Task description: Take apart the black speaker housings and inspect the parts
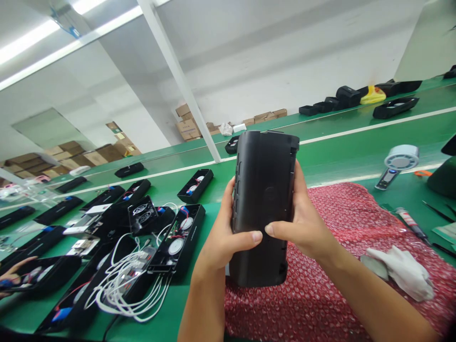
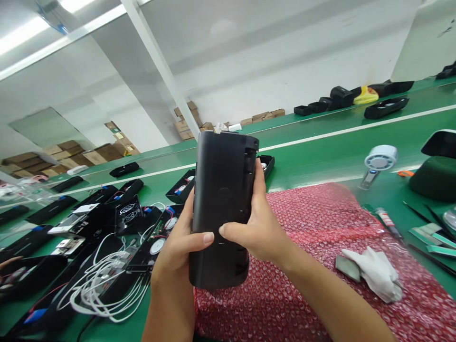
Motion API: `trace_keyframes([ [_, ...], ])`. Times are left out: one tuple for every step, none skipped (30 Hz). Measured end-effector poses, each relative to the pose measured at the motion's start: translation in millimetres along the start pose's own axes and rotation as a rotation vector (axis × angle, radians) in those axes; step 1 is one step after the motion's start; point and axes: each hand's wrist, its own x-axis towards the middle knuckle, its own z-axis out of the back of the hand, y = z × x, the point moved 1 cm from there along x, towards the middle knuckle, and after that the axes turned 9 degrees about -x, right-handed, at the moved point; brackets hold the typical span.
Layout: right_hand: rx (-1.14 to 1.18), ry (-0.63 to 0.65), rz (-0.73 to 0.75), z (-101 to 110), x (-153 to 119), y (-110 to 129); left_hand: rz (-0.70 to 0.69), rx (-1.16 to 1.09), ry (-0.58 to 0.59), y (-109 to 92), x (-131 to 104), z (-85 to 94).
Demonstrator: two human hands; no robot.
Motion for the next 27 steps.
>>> trace_keyframes([
  [0.006,0.000,0.001,0,0,0,-0.002,-0.008,0.001,0,0,-0.1],
  [0.007,-0.002,0.002,0,0,0,-0.002,-0.015,0.002,0,0,-0.3],
  [0.006,-0.003,0.004,0,0,0,-0.002,-0.019,0.005,0,0,-0.4],
  [0.002,-0.003,0.004,0,0,1,-0.001,-0.020,0.007,0,0,-0.5],
  [0.001,-0.003,0.002,0,0,1,0.002,-0.017,0.009,0,0,-0.6],
  [0.002,-0.002,-0.001,0,0,1,0.007,-0.015,0.010,0,0,-0.7],
  [0.009,-0.003,-0.003,0,0,1,0.010,-0.014,0.009,0,0,-0.8],
  [0.016,-0.006,-0.002,-1,-1,1,0.012,-0.017,0.008,0,0,-0.9],
  [0.023,-0.012,-0.001,-1,-1,2,0.011,-0.023,0.006,0,0,-0.9],
  [0.025,-0.018,-0.001,-2,-1,2,0.009,-0.028,0.002,0,0,-0.7],
  [0.025,-0.024,0.000,-2,-1,3,0.005,-0.031,-0.001,1,0,-0.4],
  [0.021,-0.029,-0.002,-2,-1,4,0.001,-0.032,-0.003,2,0,0.1],
  [0.016,-0.034,-0.005,-2,-2,5,-0.001,-0.032,0.001,3,0,0.7],
  [0.011,-0.038,-0.007,-1,-2,6,-0.003,-0.034,0.009,4,1,1.3],
  [0.005,-0.043,-0.006,-1,-2,7,-0.004,-0.038,0.020,5,2,2.0],
  [0.000,-0.052,-0.001,0,-2,8,-0.006,-0.043,0.033,7,3,2.6],
  [-0.007,-0.060,0.005,0,-2,9,-0.008,-0.050,0.045,8,3,3.0],
  [-0.013,-0.066,0.010,1,-2,10,-0.010,-0.057,0.054,9,3,3.2],
  [-0.020,-0.067,0.014,1,-2,10,-0.014,-0.063,0.059,10,4,3.1],
  [-0.026,-0.068,0.015,2,-2,11,-0.020,-0.067,0.060,11,4,2.9],
  [-0.031,-0.069,0.014,2,-2,11,-0.023,-0.070,0.060,11,4,2.6],
  [-0.035,-0.073,0.013,2,-2,11,-0.024,-0.073,0.056,12,4,2.2],
  [-0.035,-0.079,0.010,2,-1,11,-0.020,-0.077,0.053,13,3,1.8],
  [-0.033,-0.085,0.006,2,-1,11,-0.013,-0.079,0.049,13,3,1.4],
  [-0.027,-0.088,0.001,2,-1,10,-0.007,-0.082,0.045,14,3,1.2],
  [-0.019,-0.085,-0.004,2,0,10,-0.001,-0.085,0.043,14,3,1.0],
  [-0.012,-0.080,-0.008,2,0,9,0.002,-0.090,0.041,14,3,0.8],
])
